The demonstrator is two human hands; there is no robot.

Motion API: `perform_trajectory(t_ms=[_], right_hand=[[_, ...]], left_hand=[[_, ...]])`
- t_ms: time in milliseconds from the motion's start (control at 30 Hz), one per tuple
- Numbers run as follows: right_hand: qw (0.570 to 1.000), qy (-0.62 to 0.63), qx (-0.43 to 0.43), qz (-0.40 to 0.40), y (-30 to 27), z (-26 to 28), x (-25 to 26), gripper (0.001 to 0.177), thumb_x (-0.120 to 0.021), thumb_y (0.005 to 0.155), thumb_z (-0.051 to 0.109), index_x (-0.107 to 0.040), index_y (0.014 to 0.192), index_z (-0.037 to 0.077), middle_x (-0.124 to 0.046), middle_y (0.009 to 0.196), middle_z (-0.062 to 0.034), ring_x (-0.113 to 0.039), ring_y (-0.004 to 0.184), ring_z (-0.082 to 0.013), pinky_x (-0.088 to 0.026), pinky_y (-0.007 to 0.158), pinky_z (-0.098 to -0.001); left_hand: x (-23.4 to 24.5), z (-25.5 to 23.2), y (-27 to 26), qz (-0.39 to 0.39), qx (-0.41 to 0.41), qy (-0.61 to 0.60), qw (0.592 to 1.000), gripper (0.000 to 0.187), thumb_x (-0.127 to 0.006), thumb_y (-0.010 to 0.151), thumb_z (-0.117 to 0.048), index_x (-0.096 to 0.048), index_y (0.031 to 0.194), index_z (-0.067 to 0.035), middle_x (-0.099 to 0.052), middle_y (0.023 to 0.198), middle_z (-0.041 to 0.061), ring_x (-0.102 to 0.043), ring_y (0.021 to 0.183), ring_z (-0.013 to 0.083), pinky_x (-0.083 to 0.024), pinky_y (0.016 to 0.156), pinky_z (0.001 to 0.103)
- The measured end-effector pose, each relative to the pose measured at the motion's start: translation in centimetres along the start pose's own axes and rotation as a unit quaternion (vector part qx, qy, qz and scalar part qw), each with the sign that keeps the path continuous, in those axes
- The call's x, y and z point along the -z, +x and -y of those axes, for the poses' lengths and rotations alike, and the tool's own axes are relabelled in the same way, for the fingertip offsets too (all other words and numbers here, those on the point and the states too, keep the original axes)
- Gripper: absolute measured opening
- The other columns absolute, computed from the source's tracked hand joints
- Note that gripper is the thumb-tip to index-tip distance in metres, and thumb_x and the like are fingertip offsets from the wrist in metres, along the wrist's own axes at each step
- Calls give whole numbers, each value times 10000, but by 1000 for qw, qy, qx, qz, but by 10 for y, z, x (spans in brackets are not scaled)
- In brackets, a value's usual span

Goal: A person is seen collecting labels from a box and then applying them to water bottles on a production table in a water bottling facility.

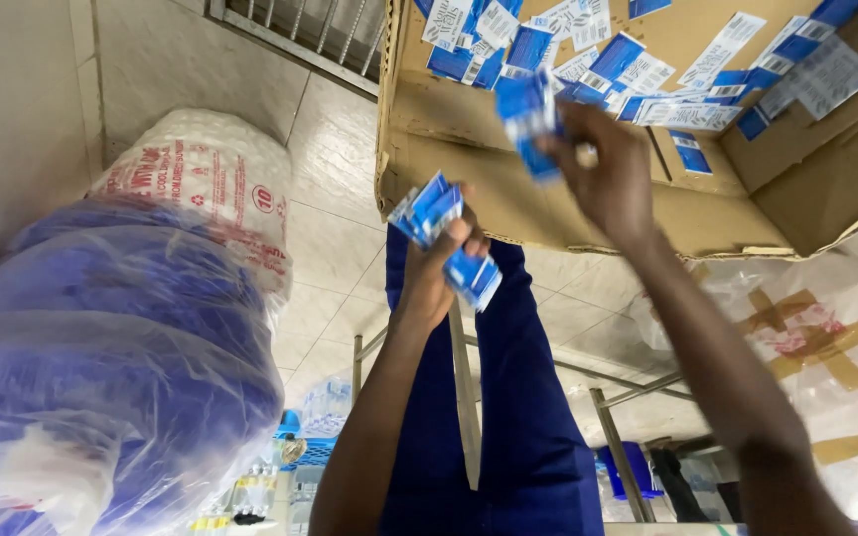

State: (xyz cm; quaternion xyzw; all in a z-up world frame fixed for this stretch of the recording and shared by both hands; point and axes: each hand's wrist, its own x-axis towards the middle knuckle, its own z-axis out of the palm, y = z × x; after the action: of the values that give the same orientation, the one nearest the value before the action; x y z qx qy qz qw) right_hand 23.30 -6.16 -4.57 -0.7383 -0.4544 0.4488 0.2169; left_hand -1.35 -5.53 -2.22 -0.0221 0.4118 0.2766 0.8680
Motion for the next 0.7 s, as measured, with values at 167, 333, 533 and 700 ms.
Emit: perform_trajectory(t_ms=[167,333,533,700], right_hand=[[992,-86,71,-54,-62,90,0,131,-826,1043,70,-738,1053,-26,-721,823,-220,-738,752,-414,-591,691,-491],[965,-189,166,-67,-72,126,-18,129,-718,1014,-7,-764,1126,37,-706,941,-92,-730,831,-259,-606,760,-314],[972,-143,184,-36,-63,143,-24,138,-777,1040,117,-775,1109,-2,-735,992,-131,-750,869,-276,-629,750,-342],[990,-29,138,25,-58,143,-1,354,-854,972,211,-769,1206,-40,-746,1061,-252,-768,985,-425,-647,804,-474]], left_hand=[[4,38,23,-13,-90,73,993,520,-912,931,-189,-588,1322,-80,-562,952,-26,-611,834,75,-543,845,275],[-44,-5,12,-2,-91,116,989,733,-1012,812,-366,-590,1339,-79,-620,1070,-17,-645,946,92,-558,874,308],[-3,7,14,49,-66,48,995,773,-923,905,-472,-506,1447,-112,-627,1219,62,-674,1134,172,-559,1034,374],[-5,-9,12,64,-41,6,997,582,-757,1051,-350,-478,1482,-74,-606,1126,51,-688,1085,178,-564,988,369]])
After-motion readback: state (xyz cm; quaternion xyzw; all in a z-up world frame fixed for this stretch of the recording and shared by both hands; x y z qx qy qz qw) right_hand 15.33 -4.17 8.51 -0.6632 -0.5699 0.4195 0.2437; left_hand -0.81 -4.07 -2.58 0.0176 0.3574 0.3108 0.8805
